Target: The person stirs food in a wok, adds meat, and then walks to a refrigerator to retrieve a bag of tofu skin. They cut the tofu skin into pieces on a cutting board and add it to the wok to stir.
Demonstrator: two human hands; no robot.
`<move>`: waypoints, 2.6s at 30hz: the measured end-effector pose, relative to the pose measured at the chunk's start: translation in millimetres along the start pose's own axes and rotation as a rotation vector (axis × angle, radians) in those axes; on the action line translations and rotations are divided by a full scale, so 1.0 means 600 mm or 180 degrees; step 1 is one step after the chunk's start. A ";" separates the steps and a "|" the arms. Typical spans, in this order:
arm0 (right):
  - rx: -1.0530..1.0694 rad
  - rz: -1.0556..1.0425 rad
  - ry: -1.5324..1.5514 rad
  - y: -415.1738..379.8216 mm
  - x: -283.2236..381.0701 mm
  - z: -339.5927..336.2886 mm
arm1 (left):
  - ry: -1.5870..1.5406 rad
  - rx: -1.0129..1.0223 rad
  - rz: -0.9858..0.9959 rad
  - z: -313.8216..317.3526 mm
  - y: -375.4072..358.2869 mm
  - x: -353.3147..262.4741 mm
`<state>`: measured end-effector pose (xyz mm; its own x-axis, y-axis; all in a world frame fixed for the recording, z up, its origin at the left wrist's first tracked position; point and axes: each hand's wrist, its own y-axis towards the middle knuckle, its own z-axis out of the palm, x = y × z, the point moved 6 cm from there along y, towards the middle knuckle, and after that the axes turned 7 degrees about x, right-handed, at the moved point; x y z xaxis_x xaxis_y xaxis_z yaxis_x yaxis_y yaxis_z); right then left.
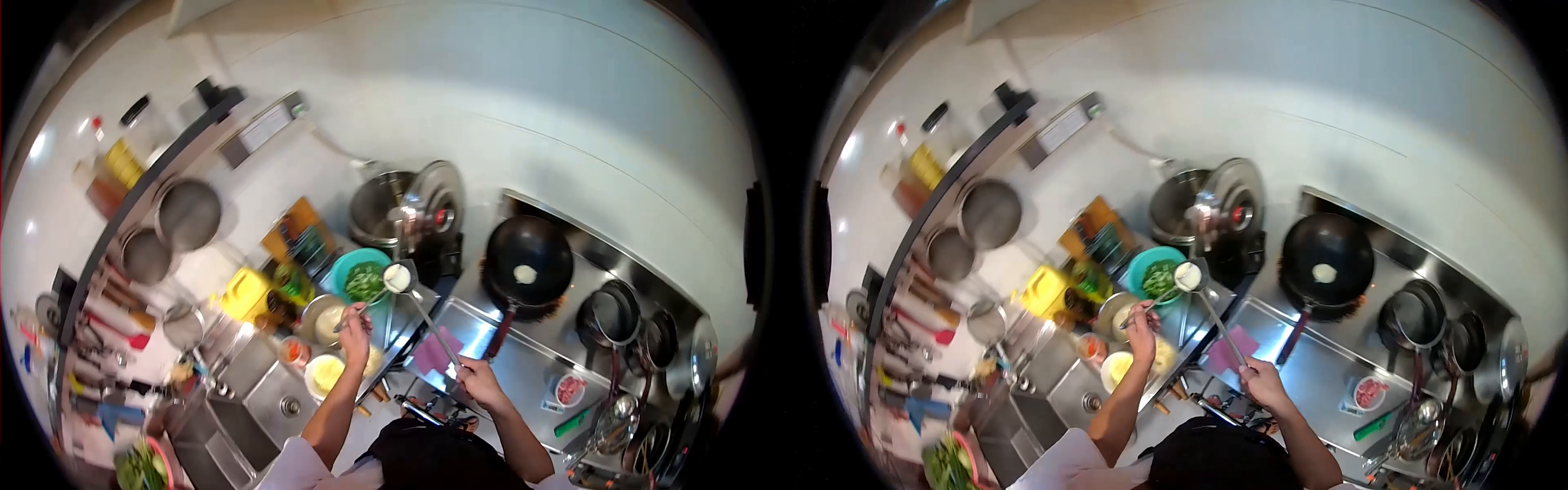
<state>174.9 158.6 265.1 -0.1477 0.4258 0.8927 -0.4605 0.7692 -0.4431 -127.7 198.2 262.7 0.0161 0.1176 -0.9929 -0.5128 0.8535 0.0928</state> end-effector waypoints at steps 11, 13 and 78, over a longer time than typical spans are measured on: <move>0.0863 0.0356 -0.0249 0.139 -0.022 0.212 | 0.0194 -0.1274 -0.0067 -0.326 -0.055 0.076; 0.0907 0.0546 0.0086 0.130 -0.019 0.198 | 0.0033 -0.1192 -0.0150 -0.326 -0.038 0.108; -0.1165 0.0044 -0.1490 0.068 -0.073 -0.429 | -0.0372 0.3292 -0.2202 0.518 -0.513 0.429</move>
<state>388.2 294.2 186.6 -0.5602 0.2453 0.7912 -0.1362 0.9149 -0.3801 301.2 123.4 1.6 0.1163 -0.5153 -0.8491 0.5472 0.7467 -0.3782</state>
